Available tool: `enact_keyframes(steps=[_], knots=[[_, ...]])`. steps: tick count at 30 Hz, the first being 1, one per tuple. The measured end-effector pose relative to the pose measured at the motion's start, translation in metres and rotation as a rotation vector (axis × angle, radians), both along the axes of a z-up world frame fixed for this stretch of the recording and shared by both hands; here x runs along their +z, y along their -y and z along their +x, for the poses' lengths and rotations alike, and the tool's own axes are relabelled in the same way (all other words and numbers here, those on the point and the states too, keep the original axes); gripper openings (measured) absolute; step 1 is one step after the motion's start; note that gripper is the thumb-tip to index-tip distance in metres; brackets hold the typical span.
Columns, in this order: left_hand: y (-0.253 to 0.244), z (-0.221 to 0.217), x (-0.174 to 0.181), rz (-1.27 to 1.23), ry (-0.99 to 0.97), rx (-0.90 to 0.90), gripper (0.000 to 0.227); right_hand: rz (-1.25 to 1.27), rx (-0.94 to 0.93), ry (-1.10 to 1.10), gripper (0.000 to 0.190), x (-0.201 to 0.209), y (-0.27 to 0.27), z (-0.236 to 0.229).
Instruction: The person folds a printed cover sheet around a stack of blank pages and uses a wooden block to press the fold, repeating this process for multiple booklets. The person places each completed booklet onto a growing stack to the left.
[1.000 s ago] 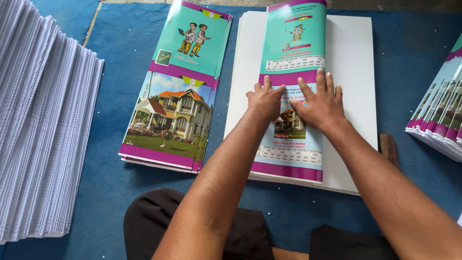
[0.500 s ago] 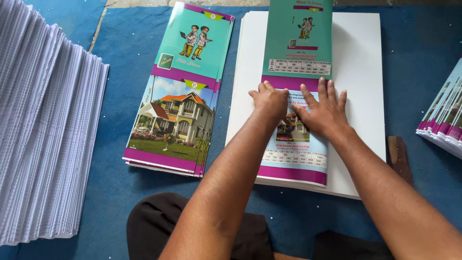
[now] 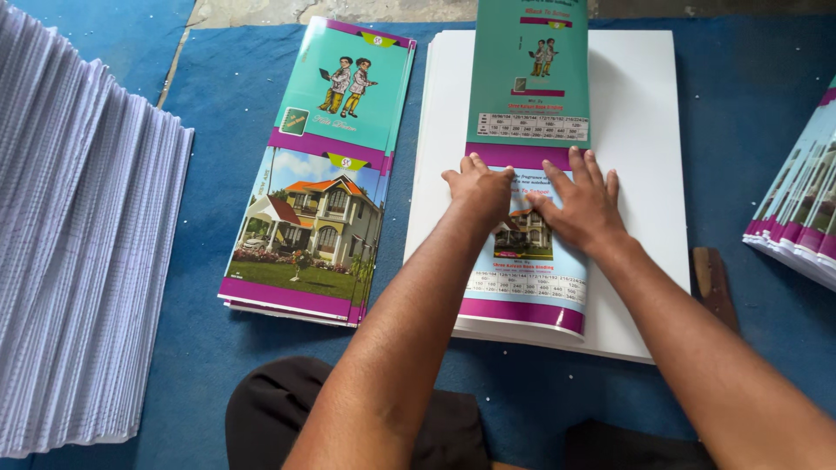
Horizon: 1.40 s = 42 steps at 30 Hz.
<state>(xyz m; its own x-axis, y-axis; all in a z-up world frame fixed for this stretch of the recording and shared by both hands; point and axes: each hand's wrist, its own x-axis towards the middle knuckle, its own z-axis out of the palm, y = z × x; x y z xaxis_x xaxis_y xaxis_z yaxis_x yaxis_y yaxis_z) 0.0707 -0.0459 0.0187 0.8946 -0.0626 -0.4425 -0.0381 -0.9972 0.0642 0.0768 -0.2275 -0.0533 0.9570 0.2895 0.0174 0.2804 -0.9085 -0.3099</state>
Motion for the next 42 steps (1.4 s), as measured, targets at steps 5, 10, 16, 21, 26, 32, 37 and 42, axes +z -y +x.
enact_keyframes(steps=[5,10,16,21,26,32,37,42], knots=[[-0.002,-0.004,0.002,0.017,0.024,-0.019,0.103,0.106,0.044,-0.006,0.056,0.012,0.035,0.011],[-0.001,-0.004,0.005,0.045,-0.001,-0.024,0.106,0.077,-0.030,-0.010,0.040,0.041,0.076,-0.008],[-0.006,-0.004,0.003,0.041,0.005,-0.014,0.103,-0.124,-0.344,-0.187,0.035,0.073,0.121,-0.039],[-0.011,-0.003,0.001,0.020,-0.027,0.000,0.103,-0.079,-0.522,-0.444,0.028,0.079,0.152,-0.061],[-0.015,-0.003,0.003,0.047,-0.081,0.017,0.110,-0.345,-0.558,-0.570,0.034,0.077,0.162,-0.067],[-0.016,-0.006,0.007,0.067,-0.087,0.023,0.114,-0.322,-0.626,-0.571,0.034,0.067,0.167,-0.074],[-0.016,-0.005,0.009,0.071,-0.104,0.019,0.115,-0.271,-0.668,-0.648,0.036,0.056,0.171,-0.079],[-0.016,-0.005,0.008,0.060,-0.106,0.018,0.114,-0.259,-0.638,-0.646,0.038,0.056,0.171,-0.076]])
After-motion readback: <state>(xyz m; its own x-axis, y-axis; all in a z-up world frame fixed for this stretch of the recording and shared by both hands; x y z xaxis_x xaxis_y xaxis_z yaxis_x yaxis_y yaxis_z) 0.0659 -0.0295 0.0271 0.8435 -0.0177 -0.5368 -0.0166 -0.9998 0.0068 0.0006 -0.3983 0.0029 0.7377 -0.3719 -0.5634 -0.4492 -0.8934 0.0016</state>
